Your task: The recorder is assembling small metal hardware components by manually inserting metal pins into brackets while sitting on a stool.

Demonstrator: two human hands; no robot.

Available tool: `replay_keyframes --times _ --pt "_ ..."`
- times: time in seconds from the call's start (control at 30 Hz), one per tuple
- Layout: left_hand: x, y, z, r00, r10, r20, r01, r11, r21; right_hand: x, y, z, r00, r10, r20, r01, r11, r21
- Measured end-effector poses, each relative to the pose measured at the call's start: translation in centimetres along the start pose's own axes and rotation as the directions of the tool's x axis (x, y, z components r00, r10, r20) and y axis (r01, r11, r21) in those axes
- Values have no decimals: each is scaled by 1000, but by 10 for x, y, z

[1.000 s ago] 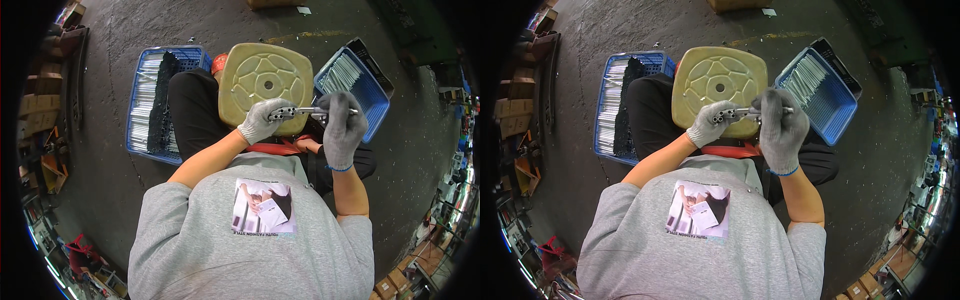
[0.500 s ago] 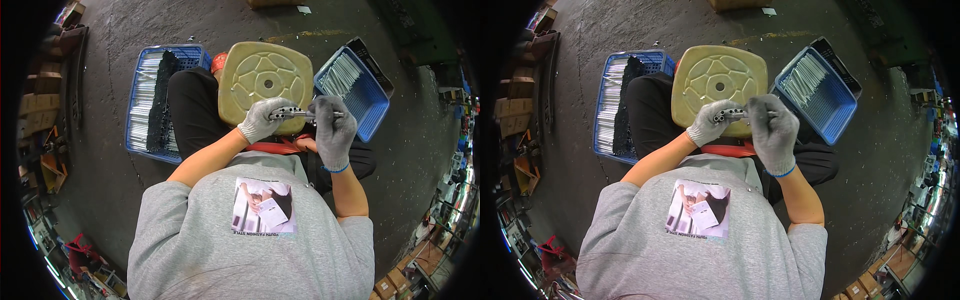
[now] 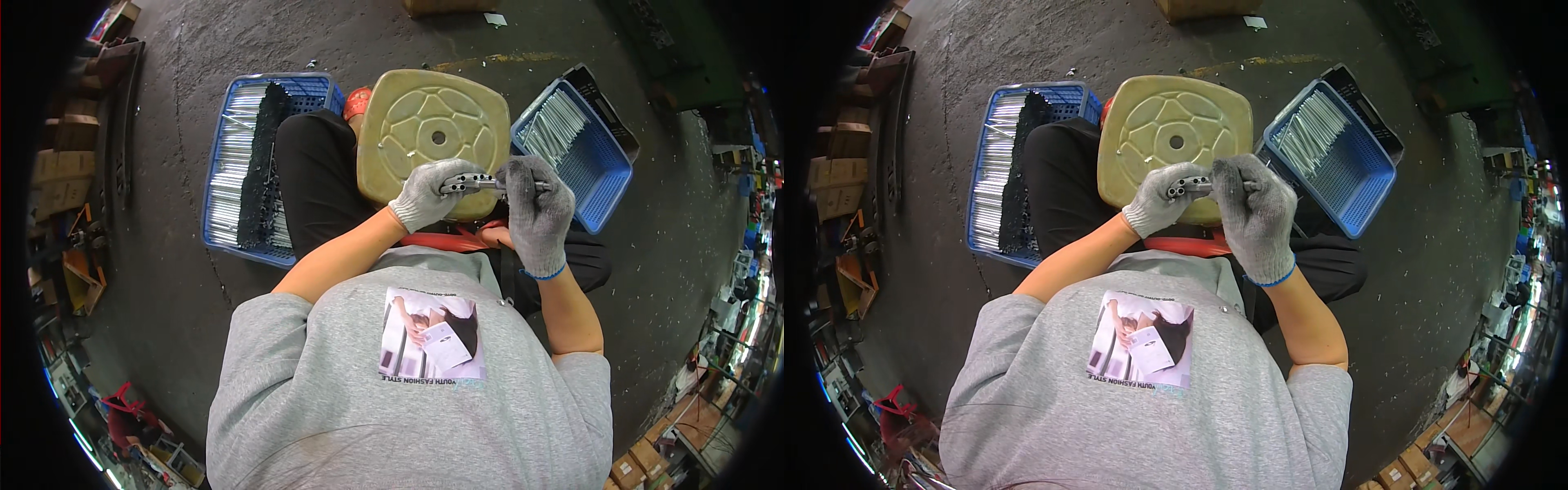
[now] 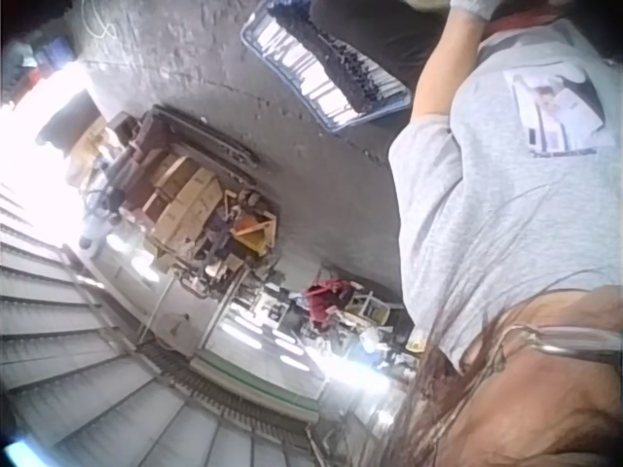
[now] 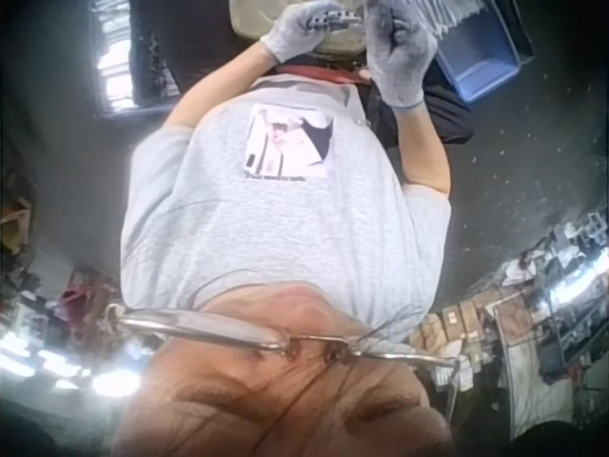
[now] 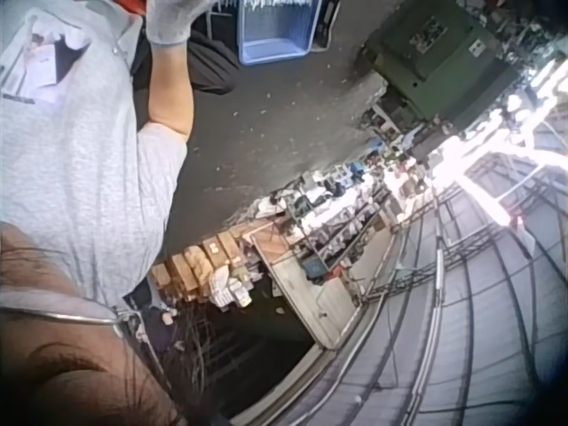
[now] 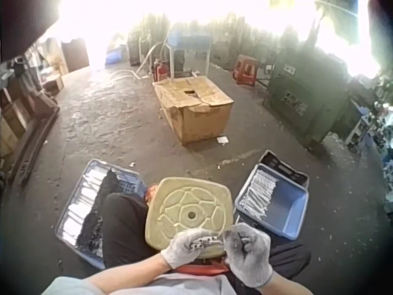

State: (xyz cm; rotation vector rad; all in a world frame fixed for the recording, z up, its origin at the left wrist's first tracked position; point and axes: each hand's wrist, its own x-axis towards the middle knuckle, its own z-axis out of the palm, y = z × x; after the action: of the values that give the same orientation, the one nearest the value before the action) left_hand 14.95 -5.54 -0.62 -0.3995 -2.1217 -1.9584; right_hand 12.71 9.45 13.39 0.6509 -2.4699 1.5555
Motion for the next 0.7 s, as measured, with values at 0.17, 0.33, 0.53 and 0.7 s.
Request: replay_keyframes --times 0.17,0.33,0.53,0.7 --pt "4 0 -3 998 -10 63 7 999 46 -2 -4 -5 998 62 4 -62 998 -15" --pt "5 0 -3 996 -14 89 9 998 57 -3 -6 -6 997 71 -26 -72 996 -51" --pt "4 0 -3 997 4 79 -11 996 92 3 2 -5 1000 -18 15 18 1000 9" --pt "5 1 -2 996 -3 93 -7 994 112 8 -9 -12 959 197 -203 -139 953 269"
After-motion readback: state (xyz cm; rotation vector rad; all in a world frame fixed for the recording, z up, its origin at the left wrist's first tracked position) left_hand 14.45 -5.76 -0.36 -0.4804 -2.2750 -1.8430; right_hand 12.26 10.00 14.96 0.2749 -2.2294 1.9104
